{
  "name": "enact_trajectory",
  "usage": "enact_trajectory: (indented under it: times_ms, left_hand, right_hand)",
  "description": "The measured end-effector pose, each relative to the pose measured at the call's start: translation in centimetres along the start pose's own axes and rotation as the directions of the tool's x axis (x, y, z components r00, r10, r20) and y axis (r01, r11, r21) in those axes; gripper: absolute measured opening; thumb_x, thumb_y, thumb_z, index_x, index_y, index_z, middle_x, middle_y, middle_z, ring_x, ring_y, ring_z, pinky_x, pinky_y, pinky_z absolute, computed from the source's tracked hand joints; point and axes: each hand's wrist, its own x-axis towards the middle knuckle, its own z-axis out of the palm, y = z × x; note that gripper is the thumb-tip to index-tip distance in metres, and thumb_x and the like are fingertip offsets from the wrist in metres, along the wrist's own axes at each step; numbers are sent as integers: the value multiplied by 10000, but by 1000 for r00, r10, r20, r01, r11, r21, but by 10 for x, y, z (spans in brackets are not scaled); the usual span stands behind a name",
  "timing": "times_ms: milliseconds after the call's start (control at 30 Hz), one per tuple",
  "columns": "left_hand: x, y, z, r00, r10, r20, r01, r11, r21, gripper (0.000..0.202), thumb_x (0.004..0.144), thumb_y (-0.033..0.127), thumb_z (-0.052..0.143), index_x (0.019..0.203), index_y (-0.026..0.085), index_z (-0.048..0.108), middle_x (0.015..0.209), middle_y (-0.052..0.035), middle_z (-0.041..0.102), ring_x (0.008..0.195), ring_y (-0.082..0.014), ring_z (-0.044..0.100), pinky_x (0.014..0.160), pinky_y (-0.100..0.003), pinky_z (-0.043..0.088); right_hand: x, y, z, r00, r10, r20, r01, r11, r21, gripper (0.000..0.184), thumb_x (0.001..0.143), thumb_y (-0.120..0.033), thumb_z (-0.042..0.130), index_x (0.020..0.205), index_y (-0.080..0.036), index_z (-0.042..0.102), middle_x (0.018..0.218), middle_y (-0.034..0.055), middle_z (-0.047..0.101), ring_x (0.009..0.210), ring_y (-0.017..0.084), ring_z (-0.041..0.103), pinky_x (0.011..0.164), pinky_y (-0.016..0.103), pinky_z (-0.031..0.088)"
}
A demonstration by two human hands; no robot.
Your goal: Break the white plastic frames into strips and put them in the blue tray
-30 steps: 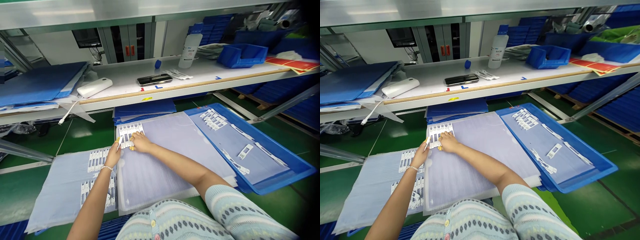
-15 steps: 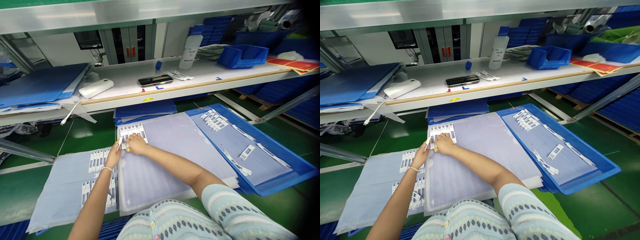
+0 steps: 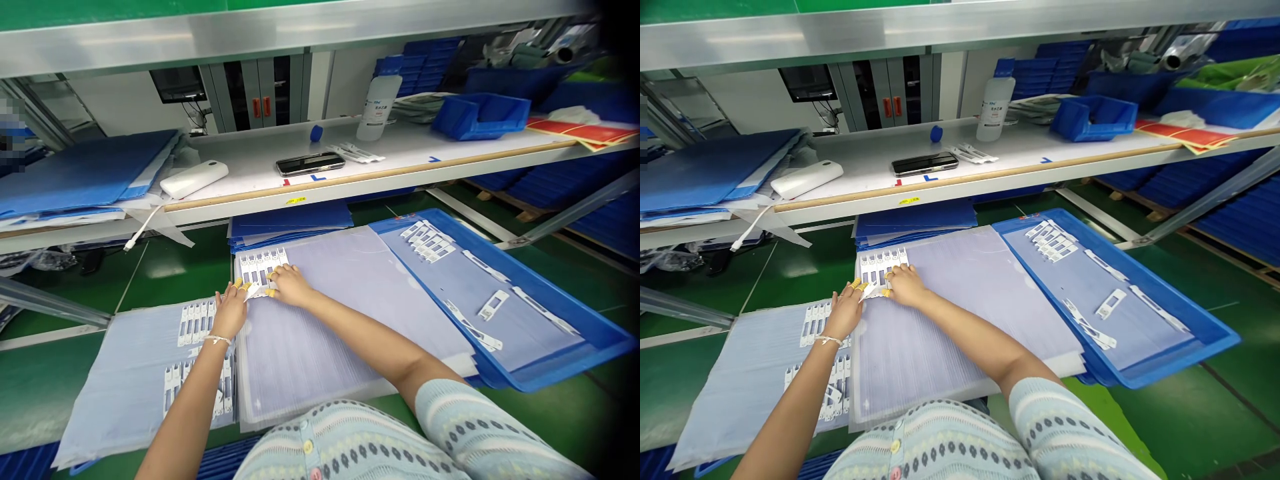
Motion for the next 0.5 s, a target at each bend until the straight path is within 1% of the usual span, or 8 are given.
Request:
enact_trajectory:
  times_ms: [67, 133, 233, 333, 433, 500]
  left_hand:
    - [0, 2, -1, 1000, -5, 19, 4, 999, 44, 389, 896, 271, 560, 1271, 172, 529, 1382, -122, 496, 1371, -317, 335, 1112, -648, 191]
    - [0, 3, -3, 999, -11, 33, 9, 997, 77, 370, 894, 287, 566, 1244, 167, 545, 1355, -115, 520, 1350, -308, 369, 1110, -638, 209]
    - [1, 3, -7, 998, -19, 51, 14, 995, 103, 353, 893, 305, 570, 1216, 163, 559, 1327, -111, 539, 1311, -298, 420, 1096, -619, 260]
    - [1, 4, -9, 998, -25, 63, 18, 994, 108, 363, 893, 315, 570, 1224, 167, 552, 1318, -110, 542, 1282, -292, 450, 1077, -604, 305]
    - [0, 4, -10, 997, -32, 68, 25, 995, 101, 381, 892, 323, 571, 1241, 171, 541, 1324, -111, 534, 1271, -293, 459, 1065, -598, 327]
    - [1, 4, -9, 997, -34, 70, 28, 995, 91, 388, 892, 327, 570, 1247, 173, 536, 1327, -111, 532, 1269, -294, 460, 1062, -598, 331]
  right_hand:
    - [-7, 8, 0, 999, 48, 11, -49, 999, 22, 444, 894, -457, 560, 1232, -172, 602, 1152, 133, 597, 1109, 288, 481, 903, 390, 337]
    - [-13, 14, 1, 998, 67, 11, -68, 996, 53, 436, 900, -451, 555, 1241, -183, 599, 1172, 126, 594, 1112, 281, 482, 912, 386, 336]
    - [-20, 19, 2, 994, 110, -25, -107, 989, 99, 449, 904, -457, 546, 1260, -187, 586, 1204, 125, 583, 1125, 274, 480, 930, 384, 336]
    - [-22, 21, 1, 972, 227, -67, -217, 968, 128, 479, 913, -432, 529, 1310, -164, 544, 1211, 141, 576, 1136, 276, 484, 935, 385, 349]
    - [-21, 24, 0, 946, 322, -36, -314, 938, 148, 516, 921, -418, 506, 1349, -129, 508, 1230, 157, 568, 1147, 287, 490, 942, 387, 364]
    - [-20, 26, 1, 942, 337, -5, -332, 929, 163, 527, 921, -423, 502, 1356, -125, 502, 1247, 158, 564, 1159, 286, 491, 952, 379, 369]
